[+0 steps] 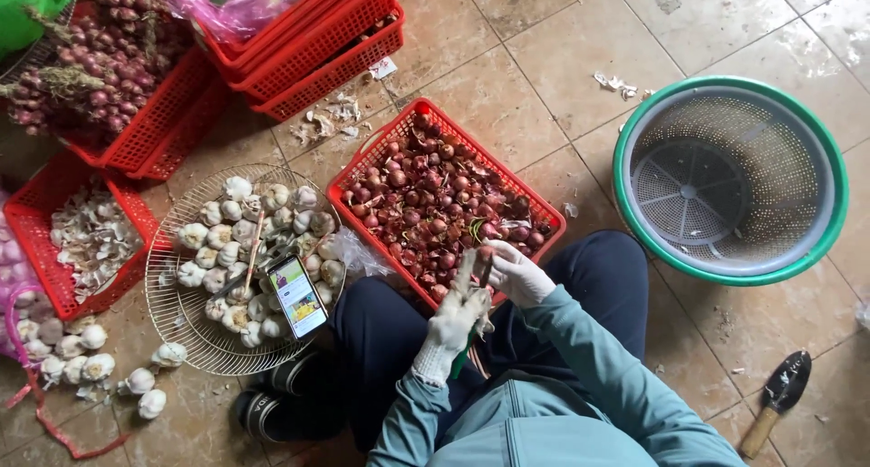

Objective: A person sitting on the floor peels and trims shallots using a small hand tool and sorts them into a basket.

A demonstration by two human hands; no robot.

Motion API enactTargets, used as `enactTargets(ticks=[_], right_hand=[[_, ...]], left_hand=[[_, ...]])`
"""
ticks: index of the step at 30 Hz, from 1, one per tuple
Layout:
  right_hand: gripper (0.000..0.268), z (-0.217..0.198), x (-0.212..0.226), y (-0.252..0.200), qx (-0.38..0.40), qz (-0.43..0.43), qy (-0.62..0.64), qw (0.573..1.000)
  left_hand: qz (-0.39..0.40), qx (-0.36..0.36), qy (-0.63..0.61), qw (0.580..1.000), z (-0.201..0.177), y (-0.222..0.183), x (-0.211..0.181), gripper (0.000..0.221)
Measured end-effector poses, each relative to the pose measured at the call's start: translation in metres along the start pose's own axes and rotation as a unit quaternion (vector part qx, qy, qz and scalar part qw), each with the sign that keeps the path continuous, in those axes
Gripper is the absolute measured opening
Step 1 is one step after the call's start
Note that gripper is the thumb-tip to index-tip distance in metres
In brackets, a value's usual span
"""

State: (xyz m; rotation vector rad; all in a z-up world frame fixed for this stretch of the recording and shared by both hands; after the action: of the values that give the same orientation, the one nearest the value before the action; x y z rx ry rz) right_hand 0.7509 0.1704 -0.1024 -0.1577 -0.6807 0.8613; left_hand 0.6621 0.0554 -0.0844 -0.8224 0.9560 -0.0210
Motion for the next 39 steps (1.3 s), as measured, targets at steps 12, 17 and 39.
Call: enactTargets(ticks=[12,17,39], right_hand=[[0.033,-0.013,0.002,-0.016,-0.075,-0.089,-0.084,0.99],[0.033,-0.016,-0.002,-0.016,-0.112,-0.093,-0.104,0.984],[0.025,-0.036,0.001,-0.007,-0.049,-0.013,0.024,0.998]], left_hand=[[0.117,-0.261,0.39,0.876,0.049,-0.02,-0.026,0.043],[0.171,-0.25,0.283,0.91,0.036,-0.001,-0.017,0.038],[0.061,0.069,0.14,0.986,0.036,-0.035,-0.053,0.07]])
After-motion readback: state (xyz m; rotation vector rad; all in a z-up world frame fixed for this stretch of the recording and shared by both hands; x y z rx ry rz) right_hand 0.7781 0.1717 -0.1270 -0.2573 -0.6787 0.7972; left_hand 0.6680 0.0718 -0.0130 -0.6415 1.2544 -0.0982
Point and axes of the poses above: each hand's wrist, its own y-axis towards the middle knuckle, its own z-axis out of the palm, x = y × z, the point moved 3 cm from there along y, towards the middle knuckle, and after that the axes turned 7 degrees about -z, right-handed, at the moved point
